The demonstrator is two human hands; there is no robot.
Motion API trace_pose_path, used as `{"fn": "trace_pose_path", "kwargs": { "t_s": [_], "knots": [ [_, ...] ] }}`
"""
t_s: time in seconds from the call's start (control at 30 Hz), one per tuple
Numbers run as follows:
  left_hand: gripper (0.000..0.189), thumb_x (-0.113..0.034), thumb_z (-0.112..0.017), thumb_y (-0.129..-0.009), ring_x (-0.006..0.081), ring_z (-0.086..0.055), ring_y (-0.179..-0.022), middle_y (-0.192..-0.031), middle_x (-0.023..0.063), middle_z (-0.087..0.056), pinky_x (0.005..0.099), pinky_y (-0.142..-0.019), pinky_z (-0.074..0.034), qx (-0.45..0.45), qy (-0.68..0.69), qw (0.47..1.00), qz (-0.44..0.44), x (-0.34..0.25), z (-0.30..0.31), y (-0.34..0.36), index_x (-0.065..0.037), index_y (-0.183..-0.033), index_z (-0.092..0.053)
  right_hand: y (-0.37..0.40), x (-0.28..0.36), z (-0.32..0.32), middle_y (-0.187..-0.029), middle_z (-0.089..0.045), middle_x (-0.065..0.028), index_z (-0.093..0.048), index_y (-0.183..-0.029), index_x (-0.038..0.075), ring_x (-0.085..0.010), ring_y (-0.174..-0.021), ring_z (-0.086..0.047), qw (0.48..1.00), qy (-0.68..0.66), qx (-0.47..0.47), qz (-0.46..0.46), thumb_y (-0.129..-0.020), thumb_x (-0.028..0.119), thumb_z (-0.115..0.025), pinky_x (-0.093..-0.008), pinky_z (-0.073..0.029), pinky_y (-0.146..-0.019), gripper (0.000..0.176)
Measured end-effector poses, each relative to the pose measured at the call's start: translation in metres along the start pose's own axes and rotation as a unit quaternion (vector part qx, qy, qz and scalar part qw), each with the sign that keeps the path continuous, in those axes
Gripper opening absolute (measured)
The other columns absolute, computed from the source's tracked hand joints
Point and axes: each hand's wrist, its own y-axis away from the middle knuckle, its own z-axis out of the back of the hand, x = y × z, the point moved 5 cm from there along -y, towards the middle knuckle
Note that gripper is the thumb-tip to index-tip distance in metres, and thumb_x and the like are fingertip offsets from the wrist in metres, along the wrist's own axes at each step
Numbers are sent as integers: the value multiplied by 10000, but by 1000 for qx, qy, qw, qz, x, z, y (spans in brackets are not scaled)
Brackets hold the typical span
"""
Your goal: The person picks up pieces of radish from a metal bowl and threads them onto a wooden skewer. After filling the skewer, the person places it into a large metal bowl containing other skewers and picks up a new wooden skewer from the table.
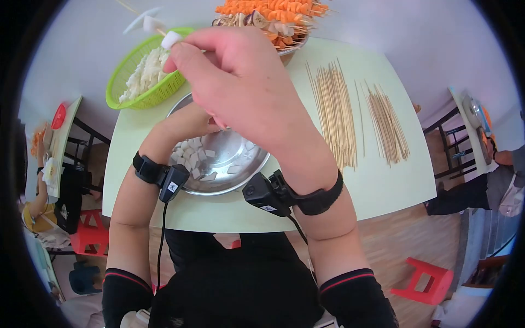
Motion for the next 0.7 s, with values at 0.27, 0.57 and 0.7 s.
{"fn": "trace_pose_path", "kwargs": {
  "t_s": [0.27,0.57,0.7],
  "knots": [
    [109,-51,-638,-746,187,-626,-726,-736,103,-637,299,-648,-489,-90,80,993,3,-18,48,10,17,-830,-627,4,10,3,-441,-424,51,-660,-874,2,-14,-370,-359,1000,-11,-3,1,-928,193,-503,-181,-253,-403,253],
    [218,-64,-593,-868,171,-632,-851,-975,100,-634,274,-767,-513,-380,551,734,-112,-32,163,66,10,-1073,-584,9,15,-6,-517,-436,53,-635,-934,-1,-5,-421,-365,996,-9,49,-68,-940,180,-502,-191,-272,-404,224],
    [261,-100,-546,-919,160,-613,-889,-1040,124,-607,251,-794,-522,-437,580,679,-107,-15,172,85,24,-1148,-535,10,14,-14,-520,-424,57,-636,-935,0,2,-430,-347,996,2,41,-84,-941,171,-507,-190,-255,-409,215]
  ]
}}
